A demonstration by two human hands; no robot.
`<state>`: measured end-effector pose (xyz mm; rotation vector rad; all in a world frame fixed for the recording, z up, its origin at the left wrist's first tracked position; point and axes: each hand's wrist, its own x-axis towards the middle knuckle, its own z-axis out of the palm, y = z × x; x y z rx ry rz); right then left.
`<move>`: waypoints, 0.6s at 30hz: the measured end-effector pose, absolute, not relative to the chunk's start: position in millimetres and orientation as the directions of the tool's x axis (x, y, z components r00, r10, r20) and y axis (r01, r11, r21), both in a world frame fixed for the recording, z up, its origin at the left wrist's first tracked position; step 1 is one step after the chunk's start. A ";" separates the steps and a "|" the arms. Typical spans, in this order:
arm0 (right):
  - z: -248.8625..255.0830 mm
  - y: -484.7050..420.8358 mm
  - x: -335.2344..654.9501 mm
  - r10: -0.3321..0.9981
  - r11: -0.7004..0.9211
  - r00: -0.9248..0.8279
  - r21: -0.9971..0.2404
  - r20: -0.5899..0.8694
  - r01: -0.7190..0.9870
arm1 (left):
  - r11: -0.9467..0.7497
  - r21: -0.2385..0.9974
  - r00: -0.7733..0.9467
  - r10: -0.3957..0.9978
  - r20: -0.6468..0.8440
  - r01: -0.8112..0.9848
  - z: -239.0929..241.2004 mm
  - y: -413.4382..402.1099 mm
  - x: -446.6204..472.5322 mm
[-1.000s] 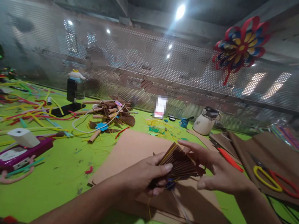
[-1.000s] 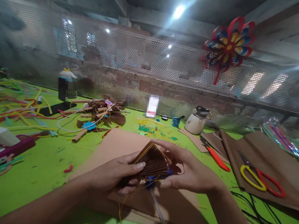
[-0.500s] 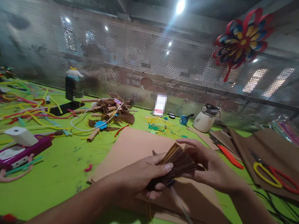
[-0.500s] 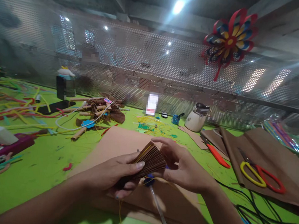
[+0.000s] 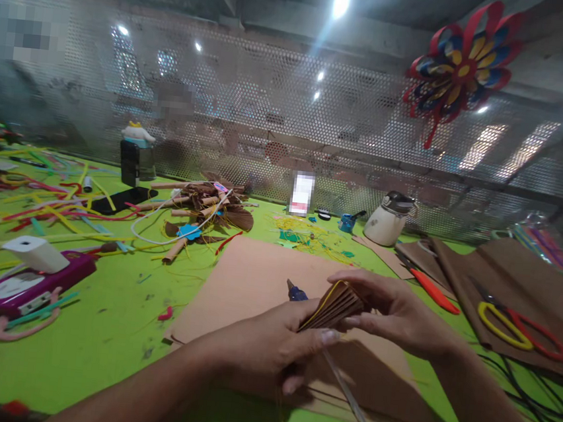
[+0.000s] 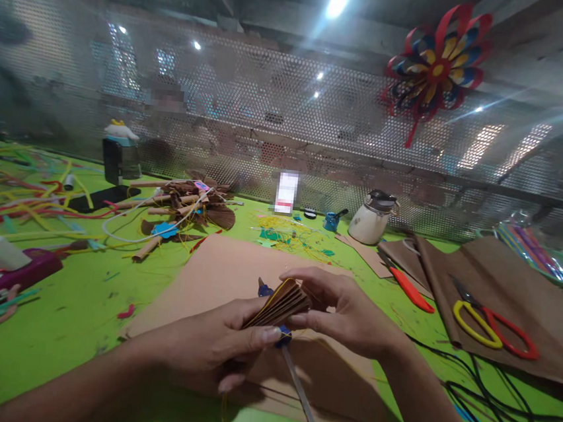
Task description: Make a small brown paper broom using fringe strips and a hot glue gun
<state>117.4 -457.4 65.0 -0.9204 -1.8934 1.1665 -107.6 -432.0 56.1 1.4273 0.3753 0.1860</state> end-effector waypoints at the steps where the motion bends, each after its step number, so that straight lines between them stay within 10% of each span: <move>1: 64.7 -457.0 117.0 0.845 0.339 -0.491 -0.922 0.211 0.186 | 0.125 0.987 0.929 0.343 -0.141 0.103 55.6 -432.0 -108.1; 18: 64.2 -457.7 133.7 0.871 0.365 -0.433 -0.895 0.231 0.257 | 0.467 0.880 0.917 0.383 -0.109 -0.091 47.2 -432.8 -103.9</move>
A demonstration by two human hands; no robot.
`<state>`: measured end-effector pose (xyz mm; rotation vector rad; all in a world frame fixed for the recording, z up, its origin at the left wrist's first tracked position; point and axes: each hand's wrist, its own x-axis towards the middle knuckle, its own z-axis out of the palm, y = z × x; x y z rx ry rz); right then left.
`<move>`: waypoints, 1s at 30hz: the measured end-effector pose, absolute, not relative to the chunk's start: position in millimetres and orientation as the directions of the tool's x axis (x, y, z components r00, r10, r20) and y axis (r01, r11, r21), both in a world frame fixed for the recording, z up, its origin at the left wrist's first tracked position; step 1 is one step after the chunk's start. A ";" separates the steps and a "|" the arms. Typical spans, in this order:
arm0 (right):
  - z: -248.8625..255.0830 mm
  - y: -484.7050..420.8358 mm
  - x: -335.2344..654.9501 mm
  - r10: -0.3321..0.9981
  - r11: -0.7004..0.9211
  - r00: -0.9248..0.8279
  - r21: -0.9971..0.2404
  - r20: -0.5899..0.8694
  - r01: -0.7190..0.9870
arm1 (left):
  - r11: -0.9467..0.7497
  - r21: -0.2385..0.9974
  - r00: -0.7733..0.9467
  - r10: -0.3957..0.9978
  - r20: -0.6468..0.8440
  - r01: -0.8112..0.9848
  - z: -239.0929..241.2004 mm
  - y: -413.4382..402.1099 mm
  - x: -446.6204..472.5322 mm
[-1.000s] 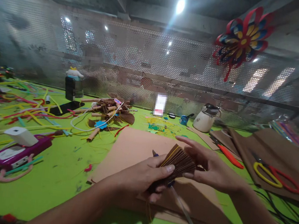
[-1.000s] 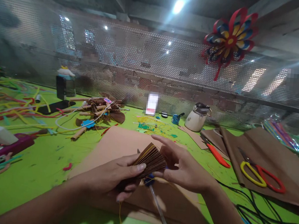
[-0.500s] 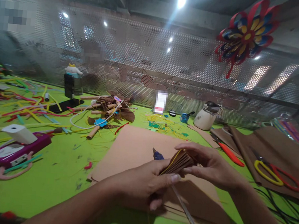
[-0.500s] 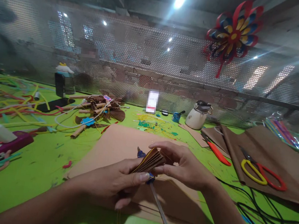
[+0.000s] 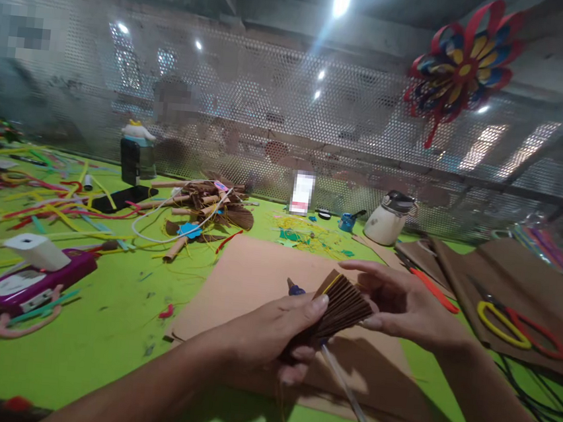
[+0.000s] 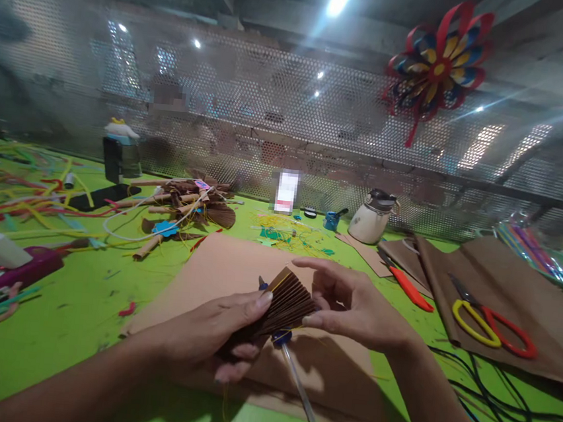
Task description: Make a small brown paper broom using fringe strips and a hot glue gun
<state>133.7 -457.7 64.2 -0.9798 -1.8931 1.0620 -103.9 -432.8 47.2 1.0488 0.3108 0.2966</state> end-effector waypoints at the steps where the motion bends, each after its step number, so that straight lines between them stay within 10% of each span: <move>1: 64.2 -457.8 134.7 0.875 0.371 -0.422 -0.889 0.237 0.268 | 0.458 0.883 0.914 0.392 -0.100 -0.100 47.0 -432.8 -103.8; 14: 64.8 -458.7 133.9 0.867 0.454 -0.411 -0.787 0.281 0.419 | -0.122 0.986 0.833 0.553 -0.026 0.112 60.6 -436.8 -101.3; 30: 66.2 -462.6 127.7 0.822 0.561 -0.313 -0.767 0.475 0.311 | 0.486 0.873 0.899 0.397 -0.188 -0.032 54.2 -432.9 -102.1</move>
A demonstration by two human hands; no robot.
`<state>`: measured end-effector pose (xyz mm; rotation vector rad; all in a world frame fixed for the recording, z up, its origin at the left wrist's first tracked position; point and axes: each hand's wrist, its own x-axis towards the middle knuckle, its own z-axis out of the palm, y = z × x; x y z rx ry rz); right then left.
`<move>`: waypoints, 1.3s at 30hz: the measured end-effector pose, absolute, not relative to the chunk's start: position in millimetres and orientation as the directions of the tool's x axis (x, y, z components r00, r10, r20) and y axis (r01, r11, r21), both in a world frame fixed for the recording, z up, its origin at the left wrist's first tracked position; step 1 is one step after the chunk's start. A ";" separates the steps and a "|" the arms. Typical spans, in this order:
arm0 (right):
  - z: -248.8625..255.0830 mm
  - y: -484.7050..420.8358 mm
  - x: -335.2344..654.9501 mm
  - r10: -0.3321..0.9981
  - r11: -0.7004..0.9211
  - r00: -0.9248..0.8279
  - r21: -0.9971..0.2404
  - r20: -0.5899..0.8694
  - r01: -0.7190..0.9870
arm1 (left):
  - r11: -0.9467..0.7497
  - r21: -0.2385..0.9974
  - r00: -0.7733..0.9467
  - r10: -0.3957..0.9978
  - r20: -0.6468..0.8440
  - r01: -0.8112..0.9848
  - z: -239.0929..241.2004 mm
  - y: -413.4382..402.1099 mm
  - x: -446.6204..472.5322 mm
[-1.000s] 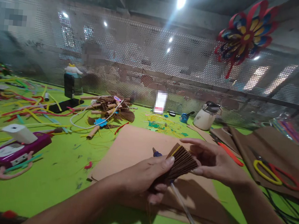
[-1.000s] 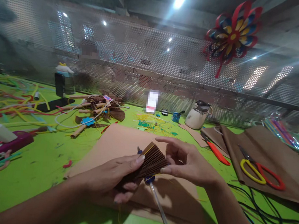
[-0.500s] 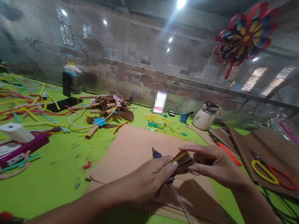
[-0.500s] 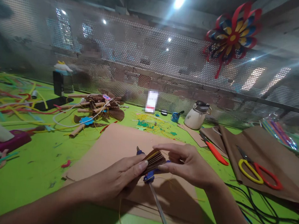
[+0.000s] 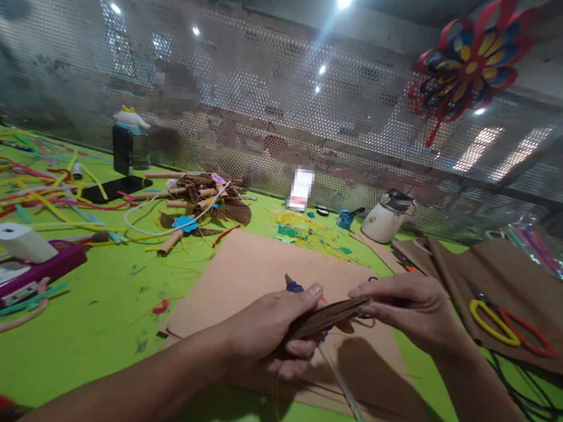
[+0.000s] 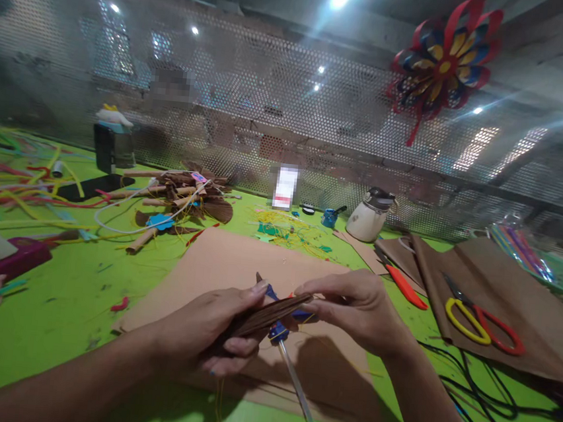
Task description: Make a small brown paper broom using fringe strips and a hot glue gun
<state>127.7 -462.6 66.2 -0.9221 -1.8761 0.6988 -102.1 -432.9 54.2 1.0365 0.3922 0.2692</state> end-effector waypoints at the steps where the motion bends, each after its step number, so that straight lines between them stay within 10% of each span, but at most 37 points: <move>1: 67.2 -462.8 127.0 0.820 0.567 -0.305 -0.763 0.485 0.310 | 0.500 0.865 0.900 0.388 -0.200 -0.023 54.3 -432.4 -102.6; 15: 78.4 -467.4 129.4 0.749 0.659 -0.351 -0.690 0.563 0.299 | 0.591 0.804 0.987 0.156 -0.036 -0.064 43.2 -435.4 -97.2; 39: 50.3 -415.1 148.5 0.916 0.387 -0.282 -0.819 0.287 0.423 | 0.342 0.903 0.753 0.657 -0.032 -0.260 24.7 -421.9 -90.9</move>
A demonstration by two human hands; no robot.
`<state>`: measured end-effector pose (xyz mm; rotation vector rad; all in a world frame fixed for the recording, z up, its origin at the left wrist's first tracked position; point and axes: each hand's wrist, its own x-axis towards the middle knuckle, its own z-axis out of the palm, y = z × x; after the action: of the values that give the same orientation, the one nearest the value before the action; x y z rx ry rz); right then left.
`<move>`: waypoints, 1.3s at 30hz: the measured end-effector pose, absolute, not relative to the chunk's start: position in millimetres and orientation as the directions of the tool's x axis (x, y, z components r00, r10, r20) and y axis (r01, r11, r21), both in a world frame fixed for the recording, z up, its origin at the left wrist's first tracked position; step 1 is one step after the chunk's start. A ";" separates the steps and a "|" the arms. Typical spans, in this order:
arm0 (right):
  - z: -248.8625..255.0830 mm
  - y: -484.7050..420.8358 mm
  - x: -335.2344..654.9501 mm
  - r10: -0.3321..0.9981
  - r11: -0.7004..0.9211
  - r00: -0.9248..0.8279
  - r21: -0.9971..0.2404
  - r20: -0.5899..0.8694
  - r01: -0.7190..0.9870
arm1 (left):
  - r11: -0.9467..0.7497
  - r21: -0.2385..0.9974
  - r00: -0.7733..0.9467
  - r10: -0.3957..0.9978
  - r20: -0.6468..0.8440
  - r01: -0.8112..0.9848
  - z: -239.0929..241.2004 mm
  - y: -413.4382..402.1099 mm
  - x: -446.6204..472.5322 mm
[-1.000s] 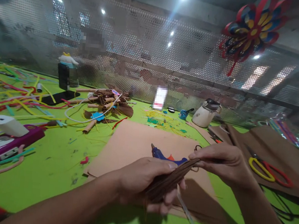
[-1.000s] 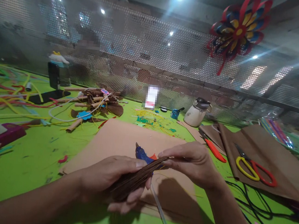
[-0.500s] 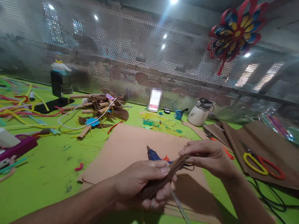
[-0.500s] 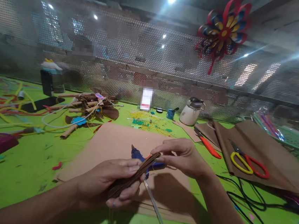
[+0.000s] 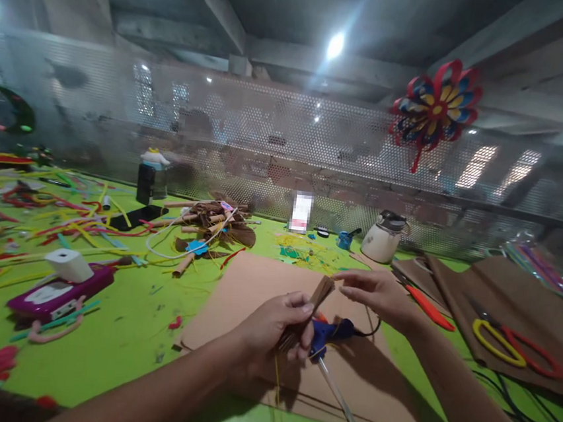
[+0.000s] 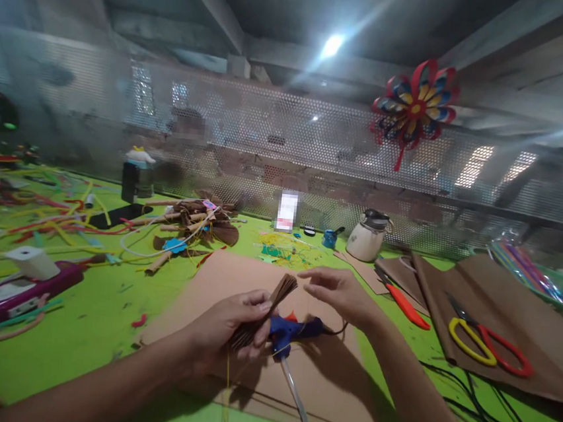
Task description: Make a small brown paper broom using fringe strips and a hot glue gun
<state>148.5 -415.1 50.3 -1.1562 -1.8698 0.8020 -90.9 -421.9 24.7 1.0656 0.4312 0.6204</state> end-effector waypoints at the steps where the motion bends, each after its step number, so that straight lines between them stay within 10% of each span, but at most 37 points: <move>1: 55.7 -407.9 148.7 0.913 0.398 -0.281 -0.799 0.296 0.452 | 0.334 0.906 0.744 0.668 -0.033 -0.260 26.8 -422.9 -91.5; 18: 37.5 -416.7 -1.9 0.804 0.516 -0.511 -0.784 0.304 0.345 | 0.058 0.838 0.238 0.967 0.087 -0.543 63.6 -464.2 -171.7; 32: 36.9 -563.5 -9.4 0.654 0.693 -0.737 -0.523 0.168 0.496 | 0.098 0.805 0.289 0.953 0.094 -0.585 62.3 -490.3 -172.5; 39: 97.4 -514.5 35.4 0.814 0.543 -0.119 -0.671 0.569 0.505 | 0.048 0.902 0.405 0.903 0.144 -0.428 51.4 -478.9 -147.5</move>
<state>35.4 -514.5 97.4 -1.0971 -1.7777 0.3848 -147.5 -478.9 51.4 1.0939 0.5464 1.0953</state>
